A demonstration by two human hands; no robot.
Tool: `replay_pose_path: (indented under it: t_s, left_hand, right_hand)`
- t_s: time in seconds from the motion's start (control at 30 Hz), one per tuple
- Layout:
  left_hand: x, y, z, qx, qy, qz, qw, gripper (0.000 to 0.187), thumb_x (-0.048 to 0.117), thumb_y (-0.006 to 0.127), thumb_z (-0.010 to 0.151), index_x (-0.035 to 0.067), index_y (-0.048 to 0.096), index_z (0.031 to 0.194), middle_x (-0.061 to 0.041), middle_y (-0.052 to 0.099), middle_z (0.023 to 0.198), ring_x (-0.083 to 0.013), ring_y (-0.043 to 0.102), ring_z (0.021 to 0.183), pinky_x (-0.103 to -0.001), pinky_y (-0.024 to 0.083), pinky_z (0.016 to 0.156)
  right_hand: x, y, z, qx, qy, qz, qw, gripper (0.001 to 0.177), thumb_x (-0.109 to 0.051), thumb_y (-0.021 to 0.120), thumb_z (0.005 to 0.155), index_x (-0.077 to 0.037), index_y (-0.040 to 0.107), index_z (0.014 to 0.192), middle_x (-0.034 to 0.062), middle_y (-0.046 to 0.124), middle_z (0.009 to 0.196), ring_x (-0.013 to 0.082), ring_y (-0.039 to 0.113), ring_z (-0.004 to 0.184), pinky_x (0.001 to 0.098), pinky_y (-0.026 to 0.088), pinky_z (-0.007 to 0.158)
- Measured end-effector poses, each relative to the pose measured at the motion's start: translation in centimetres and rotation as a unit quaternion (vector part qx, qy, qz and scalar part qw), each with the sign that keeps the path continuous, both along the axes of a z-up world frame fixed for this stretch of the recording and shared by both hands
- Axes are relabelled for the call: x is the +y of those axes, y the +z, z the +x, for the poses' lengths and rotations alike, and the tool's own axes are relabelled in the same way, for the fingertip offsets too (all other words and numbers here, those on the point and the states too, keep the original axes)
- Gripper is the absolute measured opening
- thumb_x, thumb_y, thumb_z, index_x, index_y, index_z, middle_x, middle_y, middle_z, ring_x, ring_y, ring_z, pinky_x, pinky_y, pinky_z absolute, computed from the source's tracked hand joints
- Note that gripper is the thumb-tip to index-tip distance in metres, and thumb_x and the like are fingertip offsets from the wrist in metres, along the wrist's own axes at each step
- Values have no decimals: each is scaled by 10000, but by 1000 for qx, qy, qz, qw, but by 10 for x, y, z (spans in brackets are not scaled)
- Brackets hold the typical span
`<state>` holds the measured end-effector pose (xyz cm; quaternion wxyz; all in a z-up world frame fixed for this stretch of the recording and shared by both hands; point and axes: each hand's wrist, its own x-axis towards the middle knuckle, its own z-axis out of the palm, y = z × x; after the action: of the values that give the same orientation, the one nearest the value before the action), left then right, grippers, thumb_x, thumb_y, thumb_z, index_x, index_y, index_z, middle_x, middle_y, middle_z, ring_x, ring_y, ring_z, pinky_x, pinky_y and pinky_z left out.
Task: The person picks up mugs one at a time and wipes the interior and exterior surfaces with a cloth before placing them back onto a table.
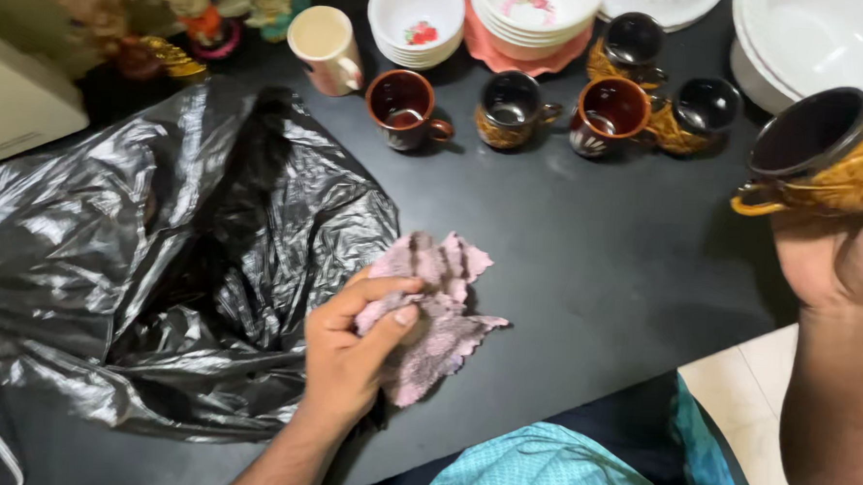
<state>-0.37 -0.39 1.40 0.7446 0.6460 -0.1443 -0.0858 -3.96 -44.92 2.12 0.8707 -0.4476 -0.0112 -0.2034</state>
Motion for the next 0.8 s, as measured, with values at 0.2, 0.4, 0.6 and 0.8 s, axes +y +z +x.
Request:
replay_pose_path:
  t_s: [0.2,0.4,0.6,0.8]
  left_hand:
    - [3,-5,-4,-4,-2,55,998,236,42,719,902,-17,756,1128,-112,703,1099,-143,630,911,-245,491,814]
    - [-2,1,-7,-70,-10,104,992,229,27,719,900,-20,746,1122,-106,679,1078,-161,632,961,-241,480,856]
    - [-4,5,-7,-78,-6,129,989,225,24,715,888,-16,744,1107,-98,687,1062,-164,641,955,-245,486,848]
    - [-6,12,-7,-102,7,146,984,229,10,717,872,-14,743,1098,-100,692,1029,-167,642,952,-244,482,858]
  right_hand:
    - [13,11,-29,24,2,-115,993,580,-146,759,963,-34,503,1471,124,630,1332,261,641,1247,444,517,1142]
    - [26,10,-29,90,-52,-256,961,740,-9,787,838,25,495,1517,128,646,1315,233,650,1263,399,534,1149]
    - [23,4,-22,116,-198,-546,806,721,-50,903,787,43,586,1429,80,604,1277,158,594,1129,292,502,1004]
    - [22,2,-14,125,-212,-592,768,807,-65,944,785,32,571,1494,77,604,1282,117,601,1102,254,520,936]
